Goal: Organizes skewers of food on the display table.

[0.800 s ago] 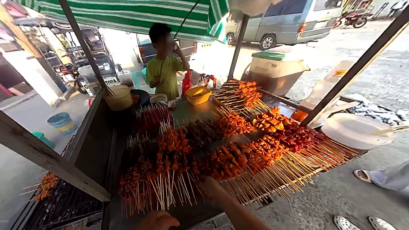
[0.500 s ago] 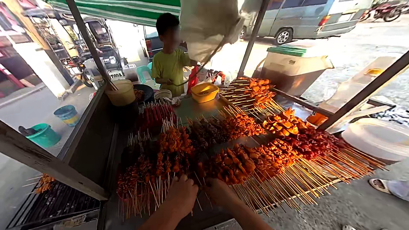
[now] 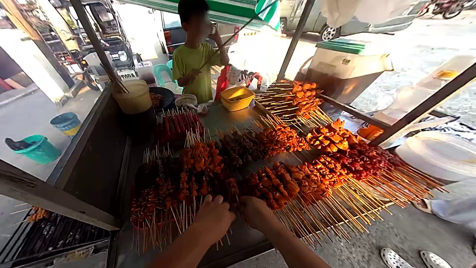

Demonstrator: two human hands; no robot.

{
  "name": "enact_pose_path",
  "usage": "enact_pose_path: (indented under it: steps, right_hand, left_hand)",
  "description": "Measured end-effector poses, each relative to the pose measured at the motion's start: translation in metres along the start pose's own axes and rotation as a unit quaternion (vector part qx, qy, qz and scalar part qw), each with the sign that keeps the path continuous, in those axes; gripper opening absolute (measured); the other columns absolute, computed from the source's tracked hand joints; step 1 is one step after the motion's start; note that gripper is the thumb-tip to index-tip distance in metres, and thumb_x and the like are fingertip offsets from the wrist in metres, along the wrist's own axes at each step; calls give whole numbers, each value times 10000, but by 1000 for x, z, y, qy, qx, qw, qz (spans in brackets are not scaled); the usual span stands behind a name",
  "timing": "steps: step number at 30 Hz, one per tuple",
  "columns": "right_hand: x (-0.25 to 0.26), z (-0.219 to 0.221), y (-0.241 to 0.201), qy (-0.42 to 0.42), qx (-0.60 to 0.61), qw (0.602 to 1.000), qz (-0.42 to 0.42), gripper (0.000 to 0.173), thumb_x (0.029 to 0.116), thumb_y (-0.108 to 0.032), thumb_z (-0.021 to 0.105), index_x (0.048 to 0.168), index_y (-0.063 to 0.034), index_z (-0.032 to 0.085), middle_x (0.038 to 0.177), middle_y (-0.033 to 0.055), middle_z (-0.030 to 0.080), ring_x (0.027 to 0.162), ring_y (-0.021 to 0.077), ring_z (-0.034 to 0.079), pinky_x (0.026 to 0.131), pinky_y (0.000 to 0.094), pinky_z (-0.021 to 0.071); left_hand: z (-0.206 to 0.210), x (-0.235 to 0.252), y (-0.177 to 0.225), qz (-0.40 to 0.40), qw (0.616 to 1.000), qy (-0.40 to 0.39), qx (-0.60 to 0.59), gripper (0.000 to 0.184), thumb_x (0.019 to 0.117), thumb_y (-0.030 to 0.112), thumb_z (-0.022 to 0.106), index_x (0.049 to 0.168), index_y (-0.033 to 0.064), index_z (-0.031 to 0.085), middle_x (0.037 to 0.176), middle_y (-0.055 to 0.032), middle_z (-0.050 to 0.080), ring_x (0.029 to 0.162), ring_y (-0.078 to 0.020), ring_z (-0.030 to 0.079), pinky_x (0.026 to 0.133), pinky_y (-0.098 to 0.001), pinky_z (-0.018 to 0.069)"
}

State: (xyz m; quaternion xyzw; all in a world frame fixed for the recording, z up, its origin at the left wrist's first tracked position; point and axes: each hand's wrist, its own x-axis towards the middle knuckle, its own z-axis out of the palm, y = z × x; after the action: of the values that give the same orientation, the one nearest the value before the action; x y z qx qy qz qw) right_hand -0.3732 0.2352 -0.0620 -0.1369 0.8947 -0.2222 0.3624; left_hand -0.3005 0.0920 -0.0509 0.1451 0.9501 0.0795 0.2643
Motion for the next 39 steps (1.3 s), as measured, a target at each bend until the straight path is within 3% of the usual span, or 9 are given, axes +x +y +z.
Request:
enact_pose_path:
  steps: [6,9,12,17,20,24,28,32,39]
  right_hand:
    - [5,3,-5,-6,-36,999,-11,344,1112,-210,426,1283,10,627,1169,204,676,1055,302,673,958,455,511]
    - [12,12,-6,-48,-62,996,-30,362,1111,-173,392,1344,2,609,1273,237,647,1173,351,639,1027,506,477]
    - [17,14,-3,-64,-59,996,-11,375,1114,-202,379,1309,7,621,1213,233,651,1058,340,659,940,507,505]
    - [14,4,-4,-32,-61,998,1,393,1104,-268,433,1267,13,655,1231,240,656,1118,353,648,988,524,481]
    - [0,-6,-10,33,-3,999,-10,380,1077,-313,532,1270,-10,657,1177,201,677,1037,302,673,946,479,519]
    - [-15,-1,-42,31,-25,999,-15,422,1075,-361,538,1221,15,663,1182,210,669,1114,319,647,983,490,493]
    - [-5,23,-59,-52,-101,994,6,495,1056,-390,551,1233,63,638,1283,261,625,1220,373,613,1032,544,472]
    - [-7,20,-55,-35,-98,994,11,379,1044,-279,562,1250,28,643,1231,230,649,1122,334,654,981,514,503]
    - [-11,17,-51,3,-153,988,23,358,1069,-239,503,1269,21,646,1307,236,634,1255,359,602,1050,540,465]
  left_hand:
    - [4,13,8,-3,999,-9,33,282,1058,39,439,1206,-7,675,1418,-187,555,1330,-386,474,1072,-564,344]
    - [14,8,12,-3,999,-4,36,282,1063,48,437,1224,16,666,1378,-188,583,1309,-380,494,1050,-555,358]
    - [22,9,12,-16,1000,-5,9,309,1076,84,434,1284,56,662,1392,-189,581,1330,-382,485,1075,-564,344]
    - [29,-12,12,40,992,72,-98,341,1067,205,516,1381,173,645,1465,-177,546,1428,-391,420,1176,-617,251]
    - [5,-49,6,-79,968,170,-170,326,1077,205,491,1278,32,681,1343,-186,626,1307,-343,559,1109,-482,427]
    - [-28,-66,-28,-306,918,72,-241,403,1086,326,487,1333,31,610,1279,-186,648,1217,-318,620,1041,-500,473]
    - [-12,-57,-31,-319,910,31,-262,513,1057,457,512,1288,18,644,1289,-195,640,1232,-329,608,1035,-534,469]
    - [-3,-53,-33,-314,906,32,-282,449,1045,384,549,1294,22,640,1310,-188,633,1244,-323,604,1037,-528,476]
    - [-6,-75,-28,-290,898,95,-317,386,1057,332,548,1309,44,601,1234,-167,655,1168,-296,631,1007,-486,487]
